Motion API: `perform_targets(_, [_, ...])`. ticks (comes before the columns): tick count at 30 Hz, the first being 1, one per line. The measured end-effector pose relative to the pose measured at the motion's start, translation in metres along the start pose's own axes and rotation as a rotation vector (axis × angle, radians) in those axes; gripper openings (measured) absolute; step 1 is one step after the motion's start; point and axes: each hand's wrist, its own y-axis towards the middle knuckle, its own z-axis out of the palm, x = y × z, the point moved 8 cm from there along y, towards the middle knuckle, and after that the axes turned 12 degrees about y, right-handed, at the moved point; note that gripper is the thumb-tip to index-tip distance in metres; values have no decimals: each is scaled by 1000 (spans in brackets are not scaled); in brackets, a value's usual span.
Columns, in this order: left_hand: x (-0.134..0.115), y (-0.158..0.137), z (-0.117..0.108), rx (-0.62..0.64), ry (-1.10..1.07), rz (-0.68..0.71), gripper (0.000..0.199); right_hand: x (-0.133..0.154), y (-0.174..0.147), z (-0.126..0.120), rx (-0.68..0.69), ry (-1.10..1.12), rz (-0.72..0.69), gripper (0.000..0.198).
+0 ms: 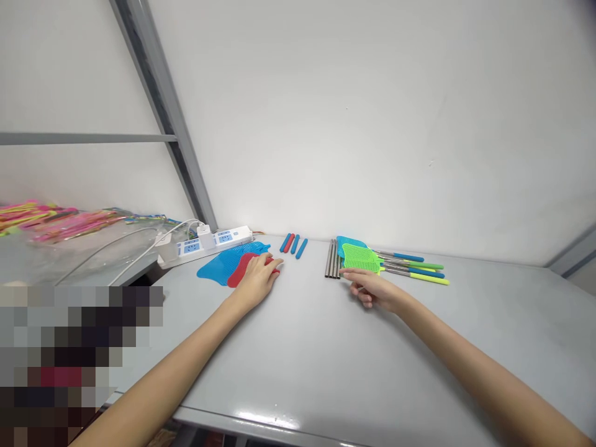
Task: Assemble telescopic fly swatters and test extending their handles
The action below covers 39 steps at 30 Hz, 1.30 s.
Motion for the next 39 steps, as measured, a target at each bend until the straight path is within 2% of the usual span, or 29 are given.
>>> perform_targets(4, [10, -1, 1, 72, 87, -85, 36, -8, 6, 7, 11, -111, 27, 50])
perform_targets(9, [29, -5, -1, 180, 138, -244, 45, -11, 3, 7, -7, -151, 26, 53])
perform_targets(13, [49, -12, 2, 289, 133, -412, 73, -5, -1, -1, -92, -202, -45, 53])
perform_targets(16, [70, -22, 9, 408, 114, -567, 94, -9, 0, -3, -85, -259, -4, 51])
perform_targets(20, [93, -27, 8, 423, 86, -656, 101, -3, 5, -4, -69, -188, -72, 54])
perform_targets(29, [141, -44, 1, 414, 91, -933, 93, -8, 3, 1, -31, -267, -18, 55])
perform_targets(33, [149, -46, 5, 485, 110, -946, 80, -15, -5, 7, 50, -298, 14, 53])
perform_targets(39, [153, -42, 4, 492, 139, -930, 69, -12, 1, 9, 79, -192, -20, 56])
